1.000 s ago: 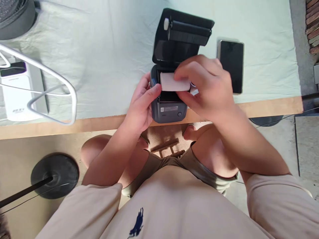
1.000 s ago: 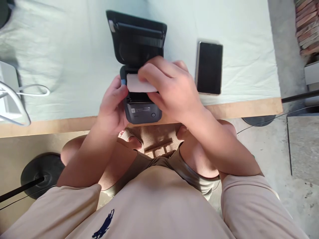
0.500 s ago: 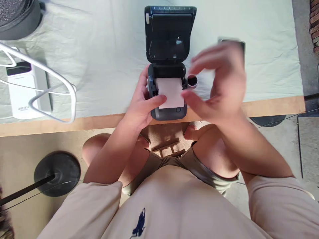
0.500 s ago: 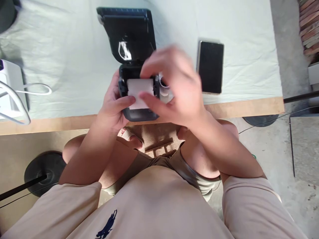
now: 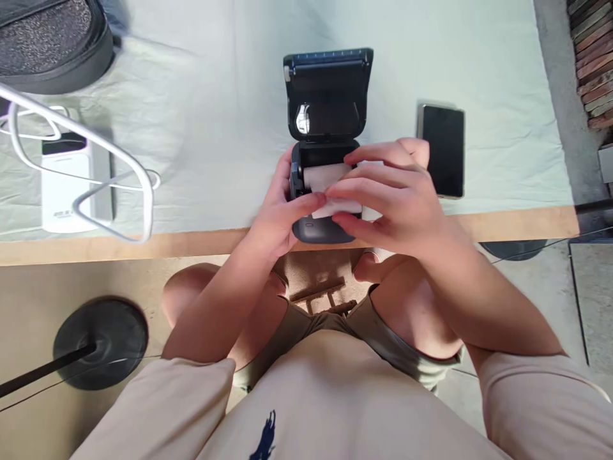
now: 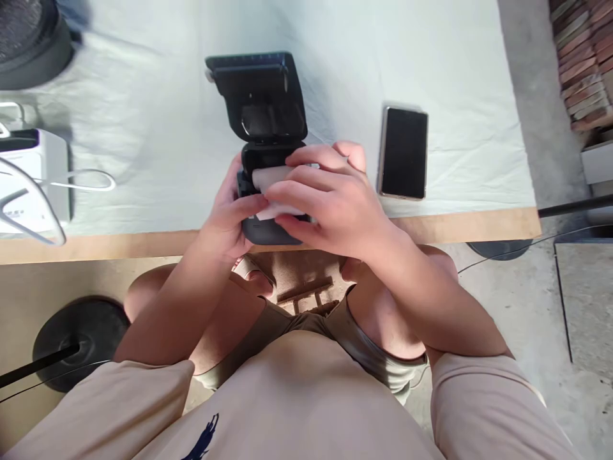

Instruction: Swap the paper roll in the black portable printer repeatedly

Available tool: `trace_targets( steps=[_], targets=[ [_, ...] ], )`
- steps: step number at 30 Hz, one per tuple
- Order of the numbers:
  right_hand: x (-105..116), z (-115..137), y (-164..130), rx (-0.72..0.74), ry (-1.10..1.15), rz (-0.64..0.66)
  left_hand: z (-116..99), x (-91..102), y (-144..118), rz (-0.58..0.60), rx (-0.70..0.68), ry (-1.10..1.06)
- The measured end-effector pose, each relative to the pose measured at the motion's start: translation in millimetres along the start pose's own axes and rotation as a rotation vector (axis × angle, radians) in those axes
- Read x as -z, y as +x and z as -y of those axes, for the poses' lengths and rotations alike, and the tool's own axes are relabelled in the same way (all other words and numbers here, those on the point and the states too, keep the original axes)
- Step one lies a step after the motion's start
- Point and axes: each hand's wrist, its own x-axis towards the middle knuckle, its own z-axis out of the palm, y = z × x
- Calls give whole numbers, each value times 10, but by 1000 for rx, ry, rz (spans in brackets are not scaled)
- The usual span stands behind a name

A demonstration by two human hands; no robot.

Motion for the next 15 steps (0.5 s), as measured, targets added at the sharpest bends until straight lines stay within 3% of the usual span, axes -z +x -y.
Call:
trace_targets(
  steps=[6, 12, 15],
  targets=[
    [-85, 10, -52, -68, -28, -116, -69, -24, -12, 36, 46, 2],
    [-82, 105, 34, 34, 48, -227, -79, -75, -59, -14, 45, 29],
    [10, 27, 80, -83, 121, -328, -64, -78, -67, -31, 35, 57]
  ],
)
